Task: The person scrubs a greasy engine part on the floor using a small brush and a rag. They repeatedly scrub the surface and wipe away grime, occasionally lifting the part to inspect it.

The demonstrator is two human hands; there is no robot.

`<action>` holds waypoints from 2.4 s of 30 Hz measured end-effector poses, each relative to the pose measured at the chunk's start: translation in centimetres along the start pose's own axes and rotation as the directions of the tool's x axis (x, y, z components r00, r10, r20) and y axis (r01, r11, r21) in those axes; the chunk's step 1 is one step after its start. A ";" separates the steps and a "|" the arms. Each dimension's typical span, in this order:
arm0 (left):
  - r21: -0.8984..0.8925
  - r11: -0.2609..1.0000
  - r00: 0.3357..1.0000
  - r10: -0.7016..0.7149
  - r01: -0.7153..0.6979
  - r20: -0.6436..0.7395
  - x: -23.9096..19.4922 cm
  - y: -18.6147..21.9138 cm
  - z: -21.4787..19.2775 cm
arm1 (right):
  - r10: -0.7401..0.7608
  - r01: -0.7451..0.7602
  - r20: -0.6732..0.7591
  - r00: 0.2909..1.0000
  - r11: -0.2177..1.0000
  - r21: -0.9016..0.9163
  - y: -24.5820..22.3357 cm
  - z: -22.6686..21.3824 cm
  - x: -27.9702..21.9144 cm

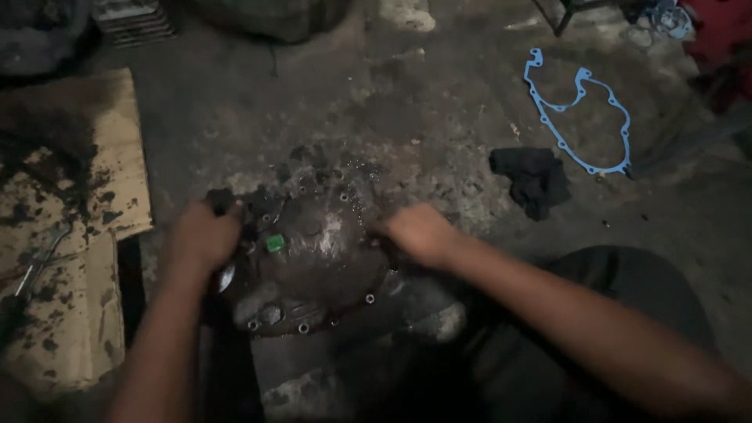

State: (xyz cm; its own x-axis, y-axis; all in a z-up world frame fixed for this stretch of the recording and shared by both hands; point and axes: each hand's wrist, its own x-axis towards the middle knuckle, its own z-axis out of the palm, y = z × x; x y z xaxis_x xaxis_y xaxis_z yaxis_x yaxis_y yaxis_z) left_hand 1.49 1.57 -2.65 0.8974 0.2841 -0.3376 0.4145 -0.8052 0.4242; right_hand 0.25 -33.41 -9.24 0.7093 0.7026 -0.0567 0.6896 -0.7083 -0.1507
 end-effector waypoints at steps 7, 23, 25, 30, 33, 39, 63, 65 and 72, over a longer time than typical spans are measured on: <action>-0.023 0.999 0.999 -0.029 0.029 0.021 0.1 0.1 0.6 | -0.047 0.048 0.026 0.999 0.998 -0.047 -2.5 -2.1 0.2; -0.025 0.999 0.999 -0.041 0.042 0.023 -1.3 0.7 -0.7 | 0.033 -0.035 0.091 0.995 0.999 0.016 -2.4 -2.2 -0.8; -0.011 0.999 0.999 -0.050 0.050 0.014 -1.5 1.1 -0.7 | 0.090 -0.091 0.173 0.981 0.996 0.001 -2.2 -2.8 -1.1; -0.013 0.996 0.996 -0.088 0.088 0.016 -1.7 1.2 -0.8 | -0.055 0.057 -0.049 0.997 0.997 0.044 -2.4 -1.1 0.3; 0.001 0.996 0.996 -0.084 0.084 0.016 -1.7 0.9 -0.6 | -0.043 0.048 -0.084 0.996 0.997 0.056 -2.1 -0.6 -0.7; -0.006 0.995 0.995 -0.103 0.103 0.010 -1.8 1.0 -0.9 | 0.127 -0.128 0.077 0.989 0.992 0.010 -2.2 -1.1 -1.3; -0.077 0.997 0.998 0.009 -0.013 -0.059 -0.8 -0.5 0.5 | 0.113 -0.114 0.018 0.993 0.973 0.202 -1.7 -0.9 -0.5; -0.022 0.999 0.999 -0.038 0.038 -0.020 -1.3 0.0 -0.1 | 0.134 -0.153 0.139 0.981 0.979 0.135 -1.3 -1.7 -1.3; -0.007 0.998 0.997 -0.063 0.063 0.050 -2.5 1.7 -1.2 | 0.122 -0.136 0.100 0.987 0.980 0.144 -2.3 -0.5 1.0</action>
State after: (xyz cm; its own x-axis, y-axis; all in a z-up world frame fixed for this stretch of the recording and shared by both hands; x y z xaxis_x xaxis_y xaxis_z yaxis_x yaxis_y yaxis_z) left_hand 0.17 0.11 -0.11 0.8611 0.3077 -0.4049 0.4713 -0.7820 0.4080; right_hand -0.56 -31.14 -8.47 0.7703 0.6138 -0.1729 0.5583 -0.7801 -0.2825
